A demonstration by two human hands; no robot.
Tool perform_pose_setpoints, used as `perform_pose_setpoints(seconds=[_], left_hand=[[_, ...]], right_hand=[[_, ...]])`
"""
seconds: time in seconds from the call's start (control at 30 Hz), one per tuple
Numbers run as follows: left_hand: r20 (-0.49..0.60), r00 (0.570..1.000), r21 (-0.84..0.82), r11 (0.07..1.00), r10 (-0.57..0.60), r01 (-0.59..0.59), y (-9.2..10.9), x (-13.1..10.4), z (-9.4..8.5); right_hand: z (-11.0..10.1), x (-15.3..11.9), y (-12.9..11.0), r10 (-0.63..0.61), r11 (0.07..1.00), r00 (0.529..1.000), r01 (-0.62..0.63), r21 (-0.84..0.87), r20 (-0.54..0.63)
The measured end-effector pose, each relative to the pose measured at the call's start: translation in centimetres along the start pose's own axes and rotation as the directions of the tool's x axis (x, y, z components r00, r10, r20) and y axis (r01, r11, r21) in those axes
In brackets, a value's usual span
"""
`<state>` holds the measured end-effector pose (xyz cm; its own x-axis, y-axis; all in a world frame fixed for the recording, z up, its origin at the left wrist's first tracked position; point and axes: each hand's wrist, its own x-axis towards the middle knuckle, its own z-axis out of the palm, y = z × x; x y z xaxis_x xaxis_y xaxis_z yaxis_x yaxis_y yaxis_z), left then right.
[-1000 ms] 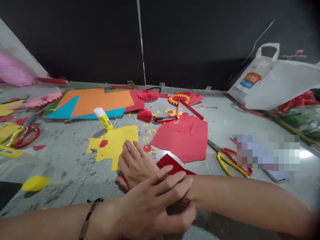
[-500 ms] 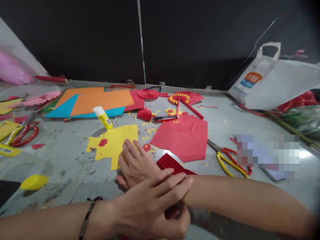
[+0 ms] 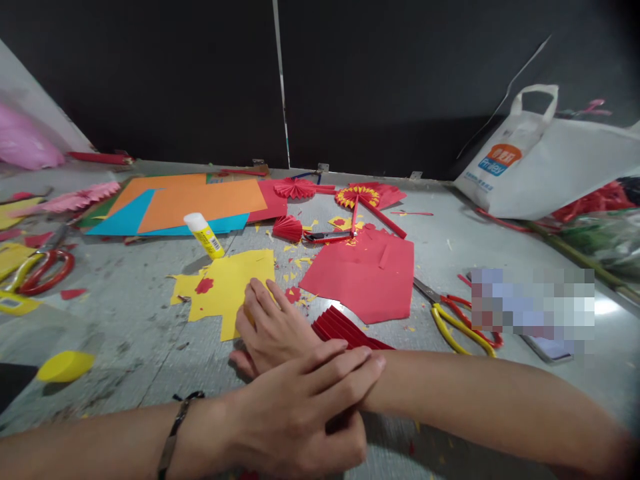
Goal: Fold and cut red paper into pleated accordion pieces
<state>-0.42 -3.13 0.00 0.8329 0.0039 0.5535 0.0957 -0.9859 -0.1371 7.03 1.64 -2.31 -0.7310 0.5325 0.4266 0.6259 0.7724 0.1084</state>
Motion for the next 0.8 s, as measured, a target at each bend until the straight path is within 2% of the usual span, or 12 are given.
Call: perform_pose_setpoints(seconds=[0.27,0.5,0.63,0.73,0.8], left_hand=[[-0.028,0.998,0.037,0.998,-0.059,0.060,0.7,-0.4,1.0],[0.012,0.999,0.003,0.999,-0.032,0.032,0.0,-0.2,0.1],[-0.091,0.990,-0.122,0.985,0.111,-0.122,-0.9,-0.8,-0.7],[-0.175,0.974,-0.137,0.976,0.146,-0.171,-1.2,-1.2,-1.0],[-0.168,0.975,-0.139,0.976,0.143,-0.167,-1.2,-1.3,-1.0]], right_hand=[[0.0,-0.1,0.0,0.000,0.999,1.000,0.000,-0.037,0.014],[0.0,0.1,0.1,-0.007,0.999,1.000,0.008,-0.039,0.027],[-2.4,-0.4,1.7,-0.070,0.998,0.998,0.070,-0.009,0.008],[-5.0,-1.7,3.4,-0.015,1.000,1.000,0.015,0.024,0.004],[-5.9,-2.7,4.1,0.004,0.993,1.000,-0.006,0.116,0.013]])
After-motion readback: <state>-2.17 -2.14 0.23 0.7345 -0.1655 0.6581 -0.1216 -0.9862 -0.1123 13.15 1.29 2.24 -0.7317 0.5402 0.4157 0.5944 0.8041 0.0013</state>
